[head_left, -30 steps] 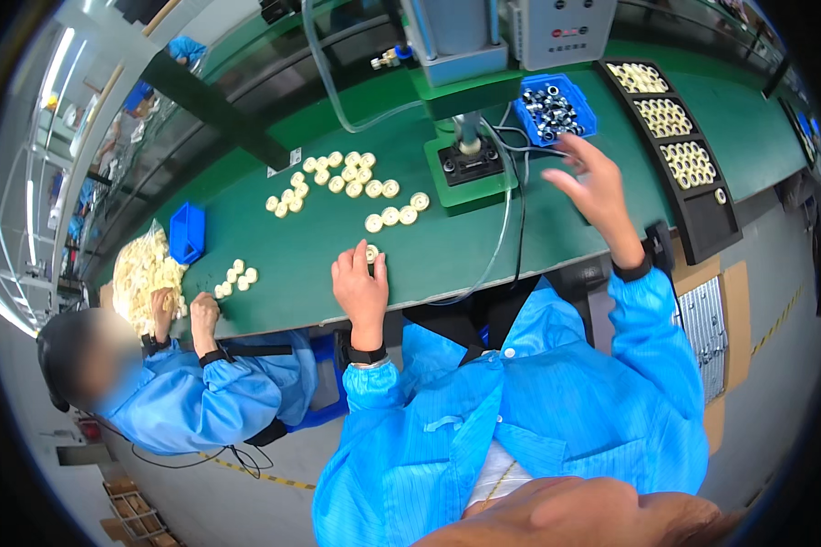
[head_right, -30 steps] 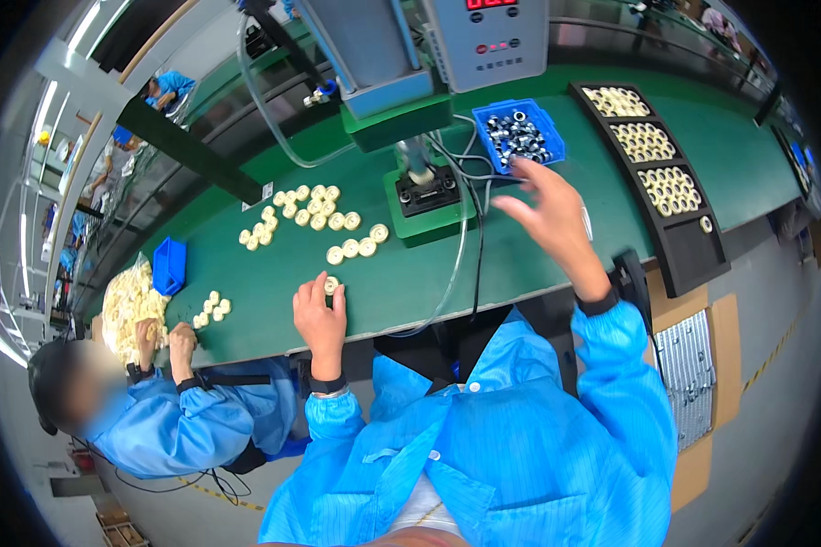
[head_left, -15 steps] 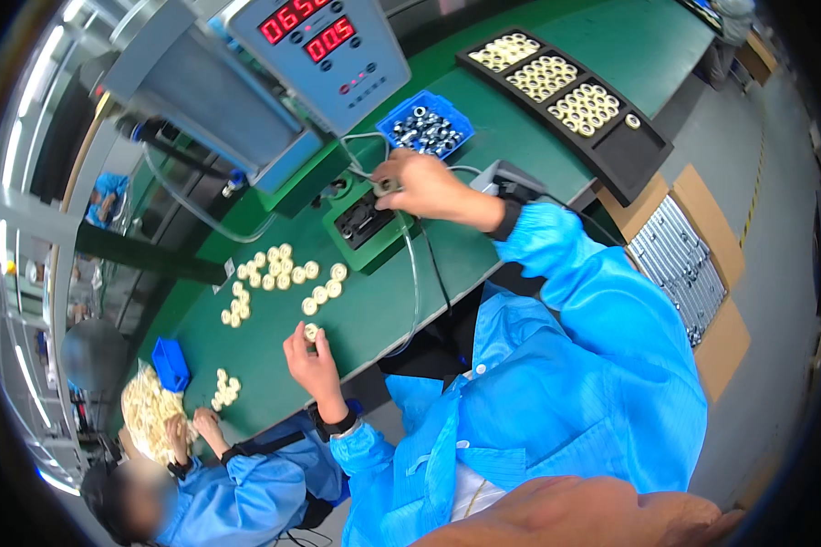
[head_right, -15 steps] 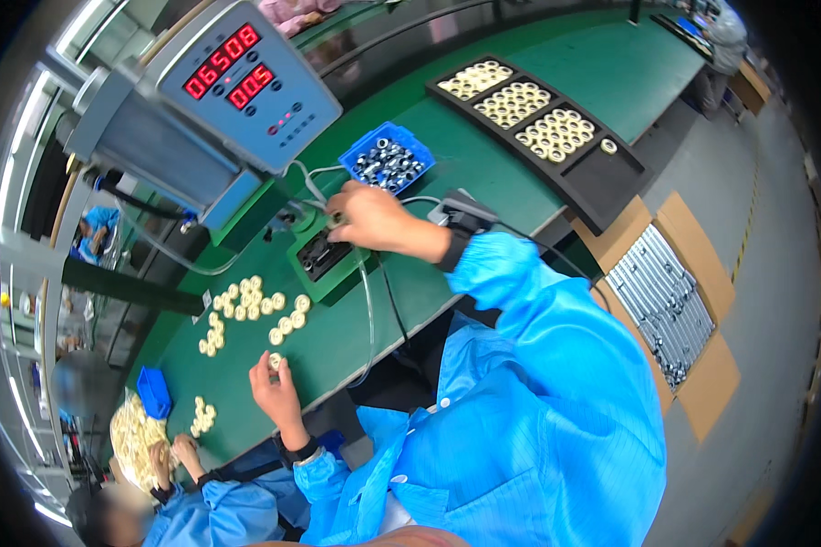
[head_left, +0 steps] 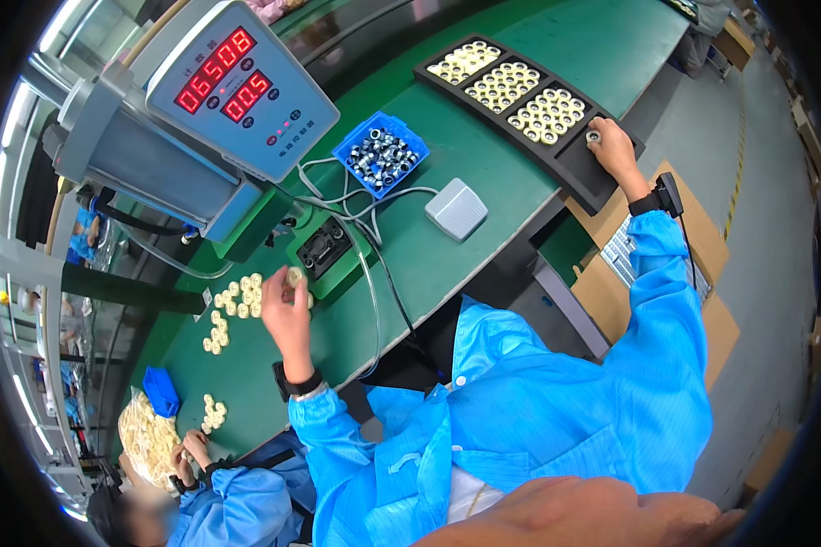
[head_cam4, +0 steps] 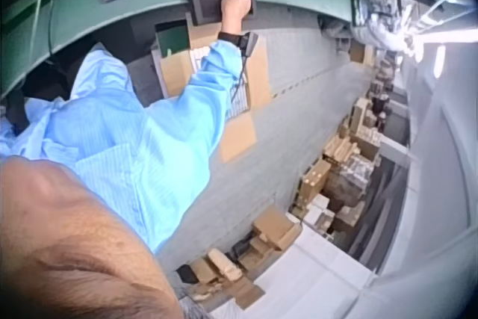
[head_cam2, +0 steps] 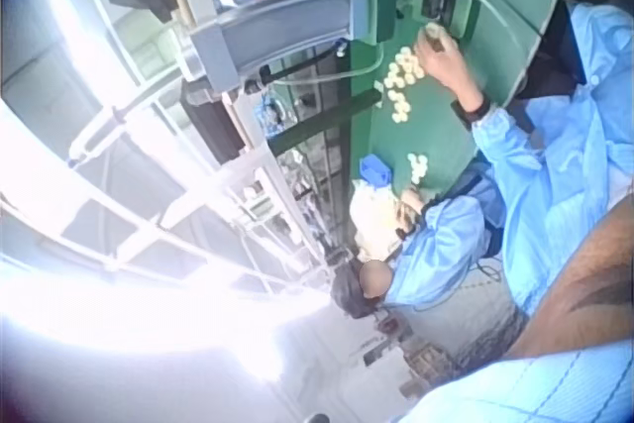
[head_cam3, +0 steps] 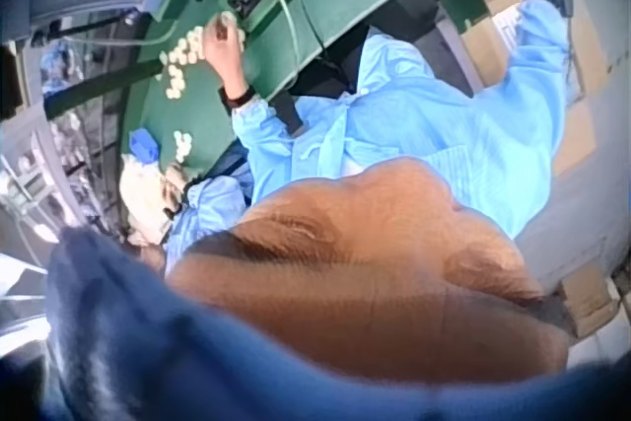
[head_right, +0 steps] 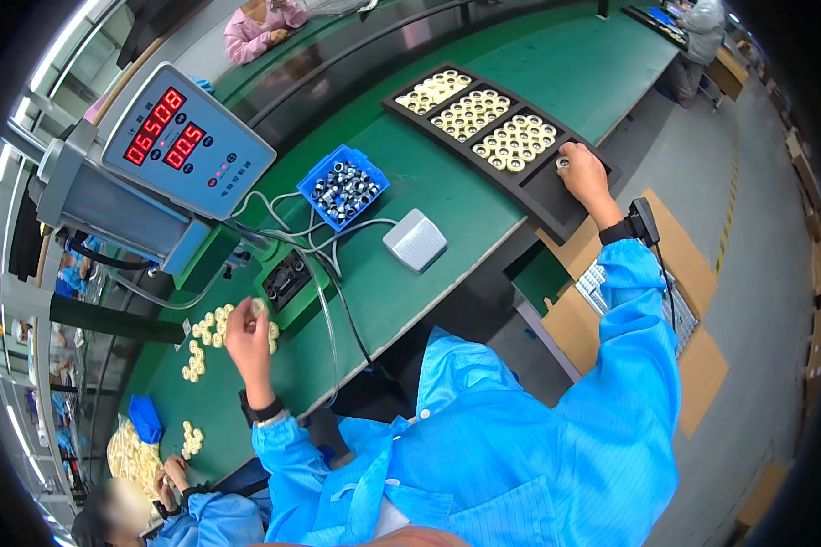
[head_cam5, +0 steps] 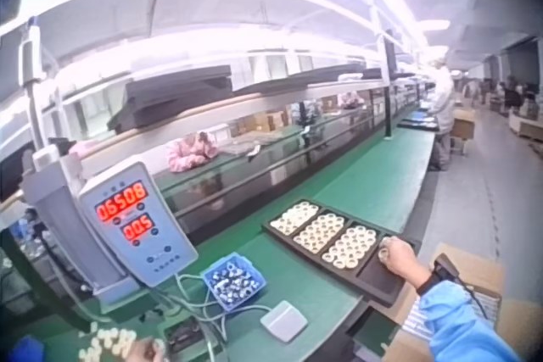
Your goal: Assembling small plastic rings and metal inserts using a press machine.
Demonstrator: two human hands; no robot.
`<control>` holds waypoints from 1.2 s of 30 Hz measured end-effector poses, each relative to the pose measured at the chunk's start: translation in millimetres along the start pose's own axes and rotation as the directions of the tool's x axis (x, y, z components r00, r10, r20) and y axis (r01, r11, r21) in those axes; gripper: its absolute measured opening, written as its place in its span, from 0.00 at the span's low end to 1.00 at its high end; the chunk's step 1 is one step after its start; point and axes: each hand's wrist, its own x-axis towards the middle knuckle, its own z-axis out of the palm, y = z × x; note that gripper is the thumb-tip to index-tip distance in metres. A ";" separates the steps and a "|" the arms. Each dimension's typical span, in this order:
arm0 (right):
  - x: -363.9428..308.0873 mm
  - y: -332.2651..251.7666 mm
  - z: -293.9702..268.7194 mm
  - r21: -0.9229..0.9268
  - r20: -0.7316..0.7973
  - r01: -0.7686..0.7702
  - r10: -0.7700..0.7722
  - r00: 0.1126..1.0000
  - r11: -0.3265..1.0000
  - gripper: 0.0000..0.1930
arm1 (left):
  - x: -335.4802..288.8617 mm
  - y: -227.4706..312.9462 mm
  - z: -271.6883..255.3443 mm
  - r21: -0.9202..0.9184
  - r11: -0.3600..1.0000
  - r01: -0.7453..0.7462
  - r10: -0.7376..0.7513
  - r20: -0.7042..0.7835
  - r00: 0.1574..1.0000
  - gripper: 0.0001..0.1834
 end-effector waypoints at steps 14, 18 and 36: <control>12.2 37.3 30.7 -0.165 -0.101 0.074 -0.092 0.991 0.984 0.14 | 32.5 22.6 40.1 0.006 0.997 -0.072 0.072 -0.001 0.997 0.19; 3.4 -25.1 -1.5 -0.080 -0.188 0.184 -0.196 0.962 0.980 0.16 | 36.8 25.7 40.3 0.066 0.992 -0.110 0.109 0.023 0.994 0.17; 84.1 -320.4 141.4 0.160 0.002 0.711 -0.720 0.694 0.685 0.05 | 34.9 36.1 43.4 0.378 0.869 -0.319 0.343 0.003 0.939 0.13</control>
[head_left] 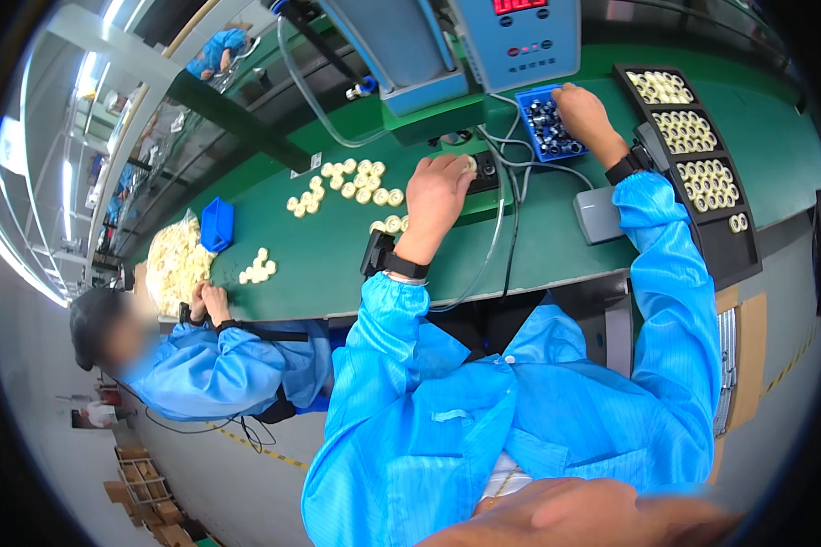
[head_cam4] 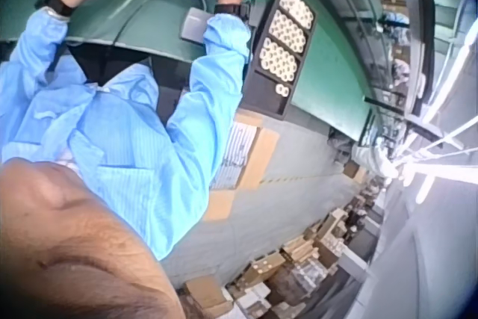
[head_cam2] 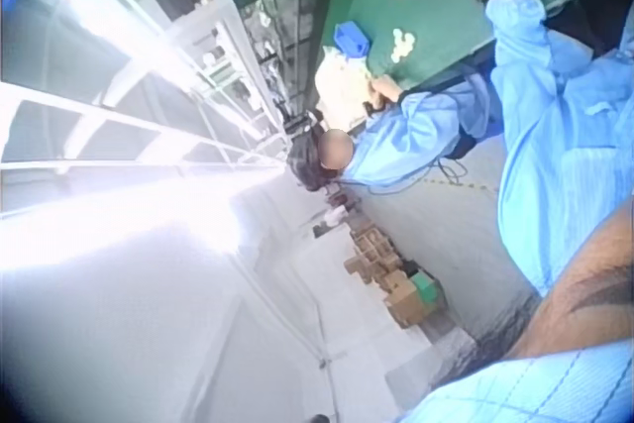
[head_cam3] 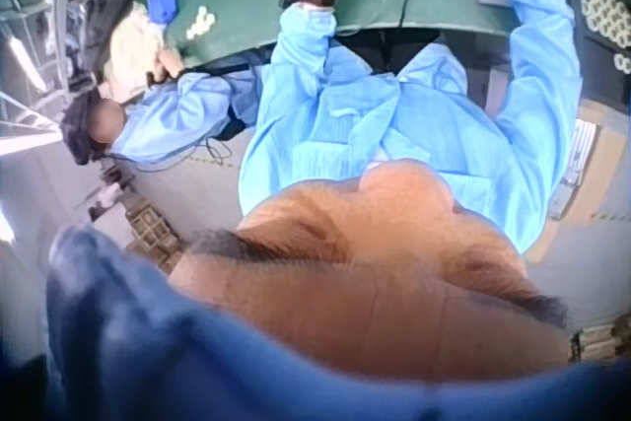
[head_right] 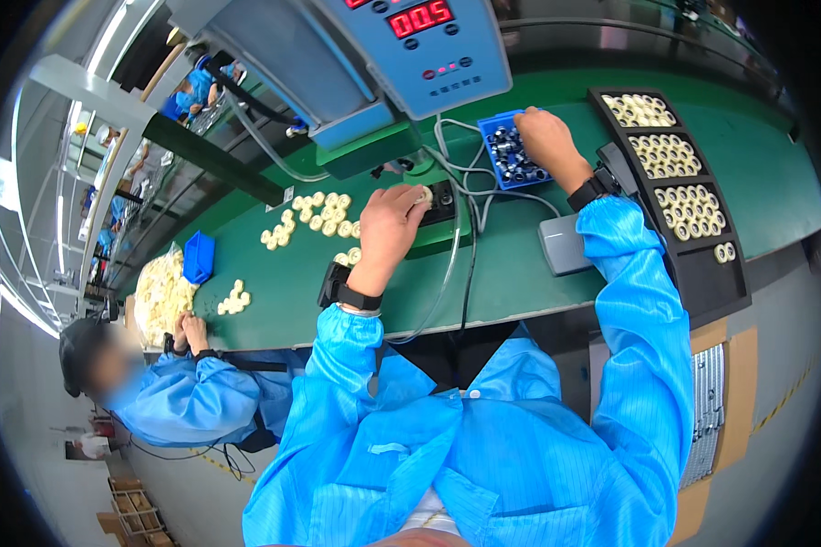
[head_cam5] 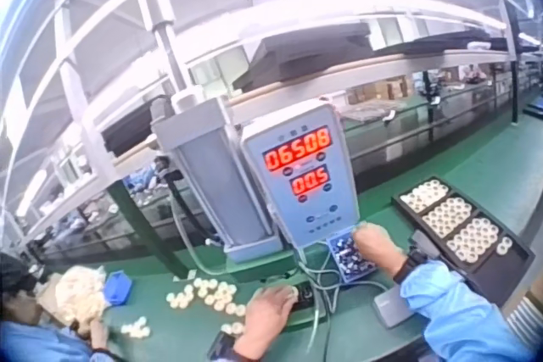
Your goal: Assembling small plastic rings and metal inserts using a press machine.
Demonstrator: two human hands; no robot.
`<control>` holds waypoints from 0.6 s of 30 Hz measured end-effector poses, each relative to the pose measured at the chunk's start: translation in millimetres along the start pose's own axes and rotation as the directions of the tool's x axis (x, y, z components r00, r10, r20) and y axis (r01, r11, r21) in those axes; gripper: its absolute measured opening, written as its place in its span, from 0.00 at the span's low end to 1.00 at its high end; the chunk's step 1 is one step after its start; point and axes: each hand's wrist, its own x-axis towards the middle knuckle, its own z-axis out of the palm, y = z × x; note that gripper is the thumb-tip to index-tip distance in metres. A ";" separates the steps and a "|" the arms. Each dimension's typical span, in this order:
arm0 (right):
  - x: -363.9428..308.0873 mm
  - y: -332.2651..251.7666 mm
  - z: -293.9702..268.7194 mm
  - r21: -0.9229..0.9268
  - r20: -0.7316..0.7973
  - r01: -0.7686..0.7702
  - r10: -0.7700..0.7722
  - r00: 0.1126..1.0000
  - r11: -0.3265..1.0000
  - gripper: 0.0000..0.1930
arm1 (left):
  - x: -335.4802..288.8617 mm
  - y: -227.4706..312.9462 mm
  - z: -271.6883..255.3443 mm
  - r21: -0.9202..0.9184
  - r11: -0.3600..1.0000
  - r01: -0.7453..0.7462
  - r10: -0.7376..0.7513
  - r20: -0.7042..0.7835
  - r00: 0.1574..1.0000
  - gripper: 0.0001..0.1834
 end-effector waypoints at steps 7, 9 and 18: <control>1.1 7.6 8.9 -0.020 -0.046 0.004 -0.005 0.999 1.000 0.02 | -6.6 1.4 -0.4 -0.050 0.997 0.055 -0.052 0.044 0.998 0.14; 0.2 12.8 9.9 0.036 -0.134 0.021 -0.016 0.991 0.999 0.04 | -11.3 4.6 -2.1 -0.015 0.999 0.030 -0.029 0.054 0.998 0.17; -20.3 -102.8 -44.8 0.796 0.535 -0.417 0.185 0.825 -0.439 0.09 | -43.3 2.8 -41.5 0.098 0.988 0.117 -0.128 0.107 0.986 0.28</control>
